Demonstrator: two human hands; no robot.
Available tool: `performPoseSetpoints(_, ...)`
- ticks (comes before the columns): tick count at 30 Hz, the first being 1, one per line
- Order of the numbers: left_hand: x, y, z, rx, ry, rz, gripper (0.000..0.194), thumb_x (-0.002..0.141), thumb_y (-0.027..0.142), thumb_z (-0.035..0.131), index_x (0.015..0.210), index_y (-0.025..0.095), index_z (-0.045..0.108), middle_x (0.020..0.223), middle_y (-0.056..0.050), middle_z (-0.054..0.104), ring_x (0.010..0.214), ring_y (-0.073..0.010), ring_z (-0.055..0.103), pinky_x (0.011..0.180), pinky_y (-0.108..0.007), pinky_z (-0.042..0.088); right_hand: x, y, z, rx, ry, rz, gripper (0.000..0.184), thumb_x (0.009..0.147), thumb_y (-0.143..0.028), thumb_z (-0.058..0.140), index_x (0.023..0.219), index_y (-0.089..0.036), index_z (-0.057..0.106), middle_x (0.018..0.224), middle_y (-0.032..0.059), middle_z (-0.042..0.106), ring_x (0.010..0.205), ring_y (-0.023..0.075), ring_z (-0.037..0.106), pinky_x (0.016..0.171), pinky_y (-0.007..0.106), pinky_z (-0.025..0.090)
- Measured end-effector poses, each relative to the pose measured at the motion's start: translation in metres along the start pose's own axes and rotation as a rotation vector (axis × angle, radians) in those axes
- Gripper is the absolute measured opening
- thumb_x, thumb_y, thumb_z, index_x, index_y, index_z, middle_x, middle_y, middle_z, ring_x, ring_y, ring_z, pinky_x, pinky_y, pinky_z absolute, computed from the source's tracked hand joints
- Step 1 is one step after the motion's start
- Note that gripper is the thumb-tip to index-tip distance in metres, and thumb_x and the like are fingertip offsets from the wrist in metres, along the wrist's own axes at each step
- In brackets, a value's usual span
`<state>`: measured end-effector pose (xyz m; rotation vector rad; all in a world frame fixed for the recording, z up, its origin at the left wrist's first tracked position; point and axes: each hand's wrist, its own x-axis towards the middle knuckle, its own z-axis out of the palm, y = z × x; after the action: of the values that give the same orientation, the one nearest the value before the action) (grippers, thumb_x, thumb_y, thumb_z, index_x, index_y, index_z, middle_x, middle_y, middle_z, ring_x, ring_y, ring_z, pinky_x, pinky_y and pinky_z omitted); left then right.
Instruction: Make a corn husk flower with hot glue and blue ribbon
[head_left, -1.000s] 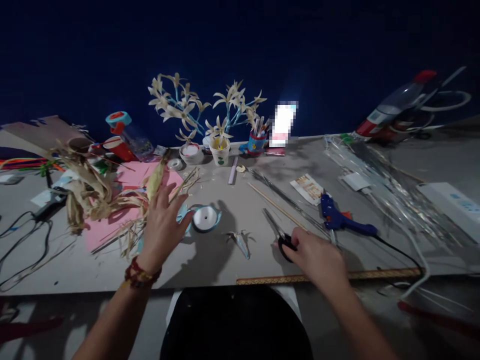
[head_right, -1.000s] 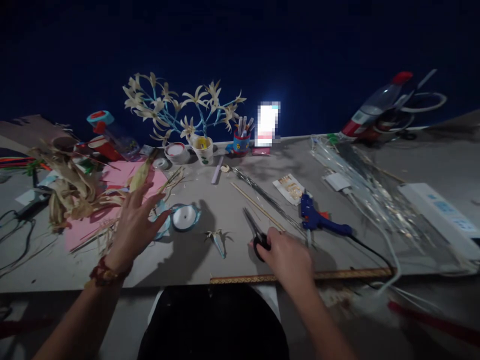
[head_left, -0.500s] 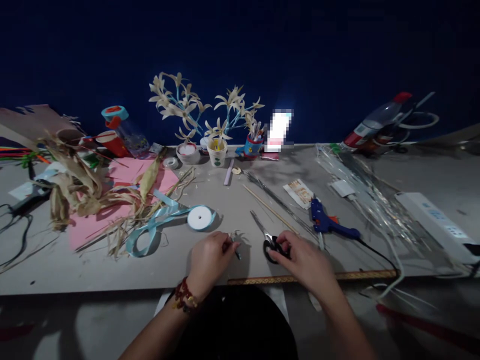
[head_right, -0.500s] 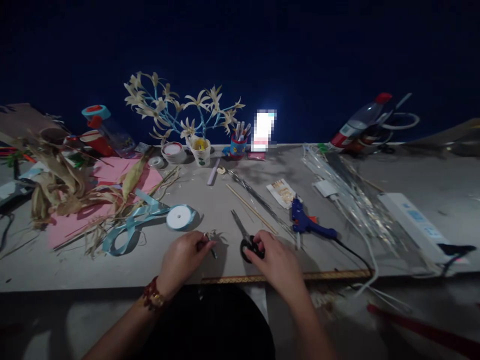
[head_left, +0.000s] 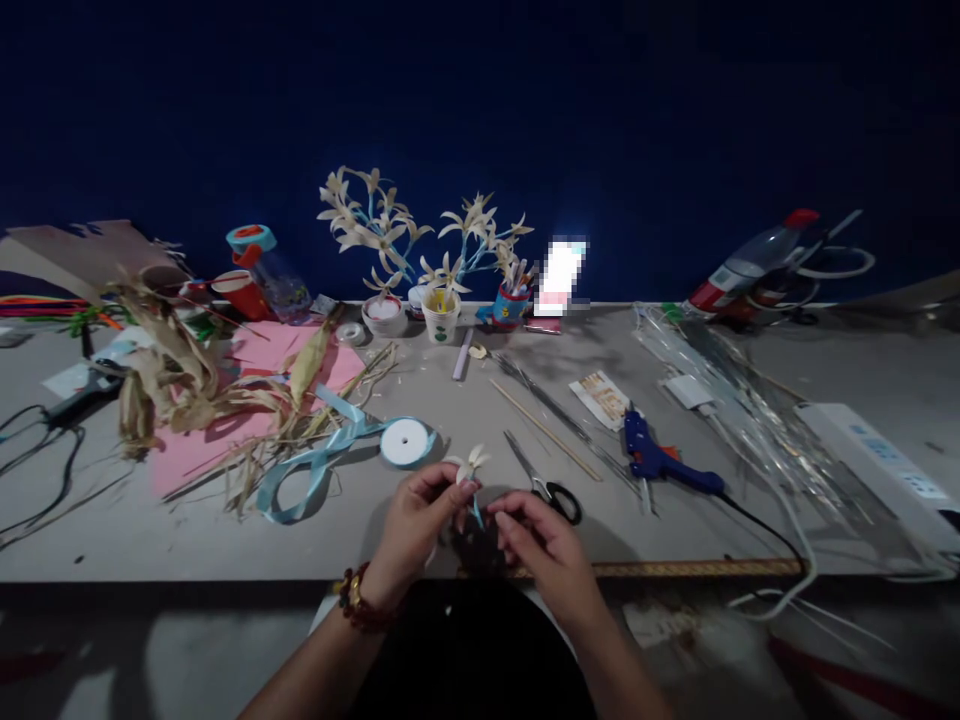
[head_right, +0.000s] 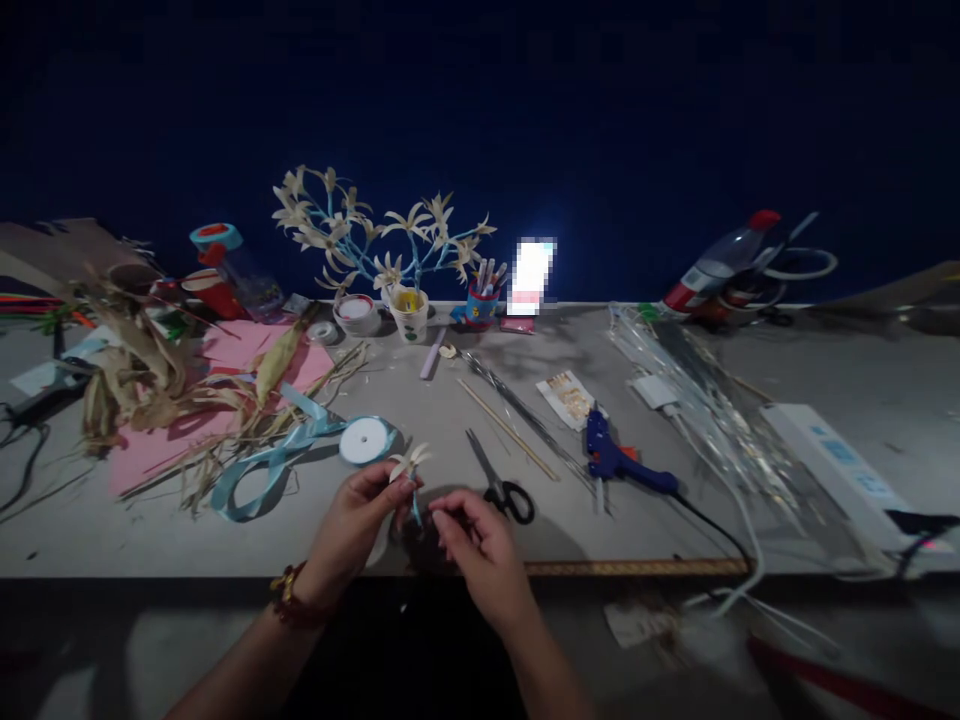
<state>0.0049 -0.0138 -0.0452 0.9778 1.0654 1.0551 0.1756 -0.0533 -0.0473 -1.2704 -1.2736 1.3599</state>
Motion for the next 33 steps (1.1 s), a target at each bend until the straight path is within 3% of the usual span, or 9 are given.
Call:
performPoseSetpoints(2,-0.002,0.003,0.002,-0.049,0.022,0.000,0.025,0.078,0.039,0.076,0.075,0.016,0.068,0.052,0.005,0.056,0.047,-0.0073,0.047,0.050,-0.019,0.038,0.002,-0.002,0.006,0.123,-0.025,0.072,0.030,0.089,-0.049,0.063,0.090,-0.019,0.066,0.067,-0.0022,0.057,0.058,0.0112,0.051,0.055,0.022,0.043)
performPoseSetpoints(6,-0.006,0.009,0.005,-0.129,0.025,-0.018,0.023,0.075,0.036,0.079,0.076,0.015,0.068,0.061,0.004,0.061,0.046,-0.0056,0.048,0.050,-0.019,0.039,0.002,-0.006,0.015,0.282,-0.051,0.184,0.035,0.083,-0.051,0.071,0.080,-0.018,0.061,0.070,-0.0018,0.059,0.056,0.0085,0.049,0.053,0.019,0.041)
performPoseSetpoints(12,-0.010,0.009,0.000,-0.162,-0.052,-0.017,0.020,0.076,0.034,0.078,0.078,0.016,0.068,0.079,-0.001,0.068,0.053,-0.0067,0.050,0.053,-0.021,0.043,0.000,-0.009,0.016,0.309,-0.031,0.173,0.034,0.082,-0.050,0.071,0.077,-0.019,0.058,0.068,-0.0024,0.058,0.054,0.0085,0.047,0.048,0.019,0.038)
performPoseSetpoints(15,-0.012,0.008,-0.003,-0.161,-0.029,-0.022,0.019,0.077,0.031,0.078,0.076,0.016,0.067,0.075,0.000,0.064,0.060,-0.0080,0.051,0.060,-0.020,0.044,-0.001,-0.013,0.015,0.163,-0.006,0.070,0.027,0.089,-0.045,0.062,0.080,-0.019,0.058,0.069,-0.0015,0.058,0.056,0.0104,0.049,0.051,0.021,0.041)
performPoseSetpoints(20,-0.017,0.011,-0.001,-0.207,0.035,-0.003,0.018,0.076,0.026,0.078,0.076,0.016,0.064,0.069,0.003,0.058,0.063,-0.0084,0.050,0.063,-0.020,0.044,-0.001,-0.022,0.018,-0.306,0.130,-0.301,0.007,0.087,-0.026,0.063,0.084,-0.021,0.060,0.079,0.0009,0.061,0.068,0.0147,0.056,0.064,0.025,0.047)
performPoseSetpoints(24,-0.019,0.015,0.003,-0.171,0.036,0.025,0.020,0.078,0.026,0.076,0.071,0.016,0.061,0.068,0.003,0.056,0.062,-0.0087,0.048,0.060,-0.020,0.042,0.001,-0.027,0.021,-0.403,0.189,-0.391,0.006,0.087,-0.020,0.060,0.082,-0.021,0.058,0.075,0.0002,0.060,0.065,0.0141,0.056,0.062,0.025,0.046)
performPoseSetpoints(28,-0.020,0.018,0.005,-0.137,0.021,0.033,0.019,0.078,0.028,0.076,0.073,0.016,0.063,0.068,0.002,0.056,0.061,-0.0090,0.048,0.060,-0.021,0.043,0.002,-0.027,0.020,-0.264,0.144,-0.302,0.011,0.088,-0.026,0.061,0.079,-0.020,0.058,0.073,0.0004,0.060,0.064,0.0138,0.055,0.061,0.025,0.047)
performPoseSetpoints(33,-0.018,0.014,0.005,-0.177,-0.001,-0.004,0.018,0.078,0.028,0.077,0.075,0.016,0.063,0.067,0.003,0.056,0.058,-0.0083,0.048,0.058,-0.021,0.043,0.003,-0.017,0.019,0.236,0.034,0.057,0.027,0.087,-0.045,0.066,0.081,-0.020,0.060,0.070,-0.0017,0.057,0.051,0.0095,0.049,0.047,0.021,0.043)
